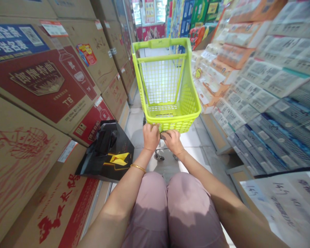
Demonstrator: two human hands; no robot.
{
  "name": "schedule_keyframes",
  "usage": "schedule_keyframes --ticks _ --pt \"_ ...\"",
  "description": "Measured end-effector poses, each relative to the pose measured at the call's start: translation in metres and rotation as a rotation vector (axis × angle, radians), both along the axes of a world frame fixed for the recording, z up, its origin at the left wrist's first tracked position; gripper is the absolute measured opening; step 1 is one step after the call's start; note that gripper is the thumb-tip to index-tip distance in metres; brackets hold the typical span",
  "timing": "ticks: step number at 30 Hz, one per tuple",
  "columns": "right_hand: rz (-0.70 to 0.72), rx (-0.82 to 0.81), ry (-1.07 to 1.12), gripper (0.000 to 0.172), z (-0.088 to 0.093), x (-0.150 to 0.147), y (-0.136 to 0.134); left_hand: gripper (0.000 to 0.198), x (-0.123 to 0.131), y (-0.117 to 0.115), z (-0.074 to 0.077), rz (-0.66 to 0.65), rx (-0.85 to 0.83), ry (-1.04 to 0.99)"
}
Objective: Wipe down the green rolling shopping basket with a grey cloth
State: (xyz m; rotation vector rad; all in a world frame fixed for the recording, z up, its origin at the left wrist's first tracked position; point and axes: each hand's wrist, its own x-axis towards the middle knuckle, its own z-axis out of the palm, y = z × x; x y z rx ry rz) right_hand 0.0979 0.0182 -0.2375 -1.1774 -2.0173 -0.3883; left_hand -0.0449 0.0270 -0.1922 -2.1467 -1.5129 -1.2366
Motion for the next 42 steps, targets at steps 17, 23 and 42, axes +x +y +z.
schedule_keyframes --ticks 17,23,42 --pt "-0.013 0.109 0.078 0.017 0.03 -0.002 0.011 0.011 0.0 -0.001 0.001 0.041 -0.006 0.04" --pt "-0.02 -0.032 -0.039 0.025 -0.003 0.004 0.0 0.017 0.001 0.001 0.002 0.056 0.025 0.032" --pt "-0.058 0.246 0.13 0.016 0.045 0.002 0.014 0.014 0.001 -0.002 0.004 0.067 -0.021 0.069"
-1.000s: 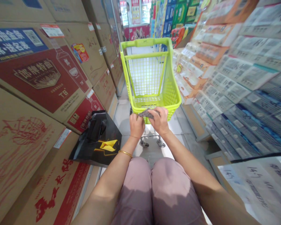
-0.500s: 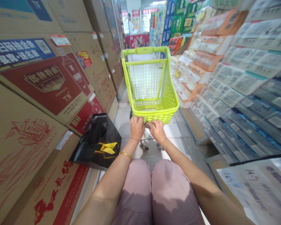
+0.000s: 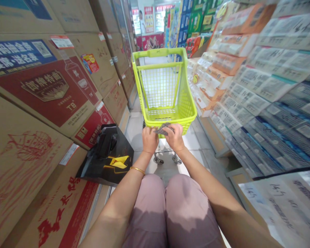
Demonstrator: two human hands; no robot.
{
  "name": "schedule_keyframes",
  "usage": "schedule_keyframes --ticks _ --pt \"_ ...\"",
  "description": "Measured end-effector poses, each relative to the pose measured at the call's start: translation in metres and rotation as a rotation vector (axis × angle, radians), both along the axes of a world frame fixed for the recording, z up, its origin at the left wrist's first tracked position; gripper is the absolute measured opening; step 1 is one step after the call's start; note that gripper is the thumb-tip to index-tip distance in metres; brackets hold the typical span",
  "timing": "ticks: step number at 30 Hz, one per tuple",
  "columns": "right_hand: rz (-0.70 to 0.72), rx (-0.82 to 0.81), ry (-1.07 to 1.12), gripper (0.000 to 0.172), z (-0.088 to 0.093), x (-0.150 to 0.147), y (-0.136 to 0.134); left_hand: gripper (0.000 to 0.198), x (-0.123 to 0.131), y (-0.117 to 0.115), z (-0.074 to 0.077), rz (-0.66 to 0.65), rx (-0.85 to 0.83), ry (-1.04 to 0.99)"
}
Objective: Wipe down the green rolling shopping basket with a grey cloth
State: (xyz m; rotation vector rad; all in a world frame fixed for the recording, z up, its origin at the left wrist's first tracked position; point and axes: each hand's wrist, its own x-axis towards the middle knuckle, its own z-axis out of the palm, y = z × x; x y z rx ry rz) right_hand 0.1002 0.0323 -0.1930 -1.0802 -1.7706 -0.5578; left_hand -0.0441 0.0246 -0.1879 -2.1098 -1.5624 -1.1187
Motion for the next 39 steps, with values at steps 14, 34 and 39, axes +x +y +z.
schedule_keyframes --ticks 14,34,39 --pt "0.062 -0.124 -0.051 0.018 -0.034 0.003 -0.012 0.022 0.0 -0.001 0.001 0.029 0.048 0.002" --pt "-0.046 0.207 0.265 0.015 0.019 0.019 0.001 0.035 0.053 0.01 0.055 -0.179 -0.019 0.196" --pt "-0.047 0.207 0.246 0.013 0.003 0.019 0.006 0.032 0.044 0.015 0.051 -0.175 -0.05 0.22"
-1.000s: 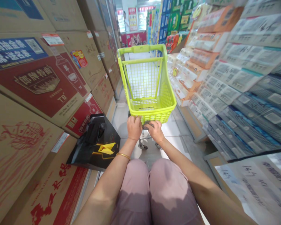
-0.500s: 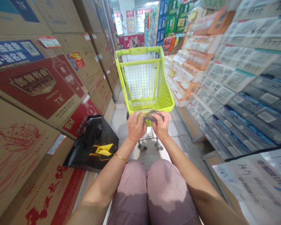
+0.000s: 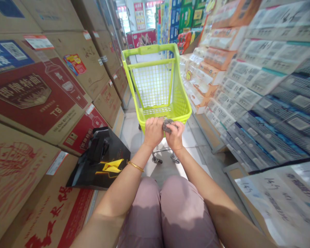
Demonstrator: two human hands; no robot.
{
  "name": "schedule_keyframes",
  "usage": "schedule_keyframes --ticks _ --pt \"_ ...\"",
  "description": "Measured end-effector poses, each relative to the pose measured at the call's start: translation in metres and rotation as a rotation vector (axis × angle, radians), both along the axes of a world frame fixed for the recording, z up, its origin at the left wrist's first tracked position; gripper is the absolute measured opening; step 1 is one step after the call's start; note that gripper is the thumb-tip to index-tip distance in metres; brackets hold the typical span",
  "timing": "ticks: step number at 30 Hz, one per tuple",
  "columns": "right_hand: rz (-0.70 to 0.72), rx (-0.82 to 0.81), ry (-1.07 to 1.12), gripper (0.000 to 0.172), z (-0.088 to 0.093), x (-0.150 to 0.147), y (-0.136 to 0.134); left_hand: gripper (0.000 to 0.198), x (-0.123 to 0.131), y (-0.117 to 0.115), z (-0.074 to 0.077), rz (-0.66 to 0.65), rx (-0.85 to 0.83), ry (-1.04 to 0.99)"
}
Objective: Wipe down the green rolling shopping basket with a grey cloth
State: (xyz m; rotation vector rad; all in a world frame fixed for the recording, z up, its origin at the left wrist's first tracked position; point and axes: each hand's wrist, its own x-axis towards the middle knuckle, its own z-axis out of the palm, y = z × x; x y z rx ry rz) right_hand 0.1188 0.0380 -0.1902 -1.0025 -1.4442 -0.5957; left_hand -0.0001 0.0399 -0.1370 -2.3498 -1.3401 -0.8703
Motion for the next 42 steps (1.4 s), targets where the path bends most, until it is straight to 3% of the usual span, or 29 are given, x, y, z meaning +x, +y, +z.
schedule_keyframes --ticks 7,11,16,21,25,34,42 --pt "0.017 -0.174 -0.121 0.013 -0.045 -0.001 -0.004 0.036 -0.001 0.002 0.004 0.057 0.013 0.022" --pt "0.021 -0.317 -0.178 0.014 -0.053 -0.003 -0.01 0.037 -0.004 0.002 0.004 0.095 0.049 0.003" --pt "0.109 -0.427 -0.191 0.017 -0.034 -0.005 -0.017 0.037 -0.014 0.004 0.0 0.103 0.083 -0.011" --pt "0.084 -0.259 -0.118 0.017 0.01 -0.012 -0.016 0.035 -0.02 0.001 -0.001 0.077 0.039 -0.01" --pt "0.101 -0.147 -0.082 0.014 0.022 -0.015 -0.016 0.033 -0.023 -0.003 0.0 0.068 0.047 0.01" --pt "0.077 -0.184 -0.135 0.01 -0.015 -0.012 -0.011 0.038 -0.024 -0.004 -0.001 0.047 0.043 0.008" --pt "0.082 -0.393 -0.235 0.017 -0.045 -0.011 -0.017 0.037 -0.02 0.0 -0.007 0.082 0.088 -0.007"
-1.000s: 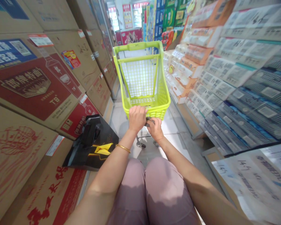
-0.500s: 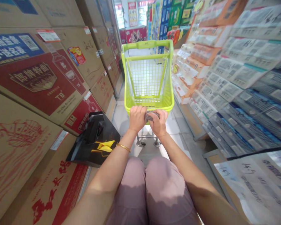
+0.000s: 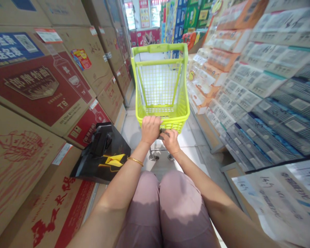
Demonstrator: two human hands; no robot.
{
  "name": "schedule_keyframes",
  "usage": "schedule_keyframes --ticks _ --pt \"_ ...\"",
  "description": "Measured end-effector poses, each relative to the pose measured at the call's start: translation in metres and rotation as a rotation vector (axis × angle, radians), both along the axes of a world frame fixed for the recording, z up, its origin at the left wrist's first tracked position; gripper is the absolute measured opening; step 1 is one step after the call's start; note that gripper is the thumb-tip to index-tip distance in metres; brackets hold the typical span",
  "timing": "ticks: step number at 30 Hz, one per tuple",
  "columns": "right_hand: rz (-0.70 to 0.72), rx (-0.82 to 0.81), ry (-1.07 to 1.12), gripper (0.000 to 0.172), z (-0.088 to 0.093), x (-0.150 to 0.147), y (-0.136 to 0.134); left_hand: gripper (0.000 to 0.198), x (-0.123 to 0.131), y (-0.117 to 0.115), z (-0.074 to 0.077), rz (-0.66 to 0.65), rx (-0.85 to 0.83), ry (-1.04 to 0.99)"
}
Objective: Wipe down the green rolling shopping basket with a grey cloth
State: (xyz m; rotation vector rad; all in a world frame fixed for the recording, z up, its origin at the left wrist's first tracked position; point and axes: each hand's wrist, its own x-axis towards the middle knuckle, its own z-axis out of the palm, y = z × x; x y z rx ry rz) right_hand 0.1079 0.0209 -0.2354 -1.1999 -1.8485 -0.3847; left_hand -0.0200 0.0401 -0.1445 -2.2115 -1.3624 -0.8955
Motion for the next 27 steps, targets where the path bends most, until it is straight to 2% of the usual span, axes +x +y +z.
schedule_keyframes --ticks 6,11,14,19,22,24,27 --pt "-0.001 -0.024 -0.053 0.015 0.0 0.001 -0.004 0.034 -0.004 0.0 0.0 -0.014 -0.006 -0.024" --pt "0.057 -0.064 -0.103 0.017 0.004 0.006 -0.015 0.025 -0.006 -0.004 0.0 -0.023 0.011 -0.086" --pt "0.059 -0.025 -0.037 0.017 0.024 0.007 -0.015 0.022 -0.008 -0.008 -0.002 0.04 0.048 -0.15" --pt "-0.003 0.187 0.112 0.014 0.077 -0.002 -0.004 0.024 -0.014 -0.009 -0.008 0.048 0.028 -0.204" --pt "-0.029 0.197 0.138 0.016 0.094 -0.008 0.0 0.023 -0.016 -0.008 -0.01 0.04 0.02 -0.213" --pt "-0.044 0.206 0.148 0.015 0.093 -0.011 0.001 0.024 -0.015 -0.007 -0.01 0.04 0.012 -0.206" --pt "-0.07 0.214 0.141 0.011 0.079 -0.011 0.001 0.025 -0.013 -0.008 -0.009 0.041 -0.009 -0.198"
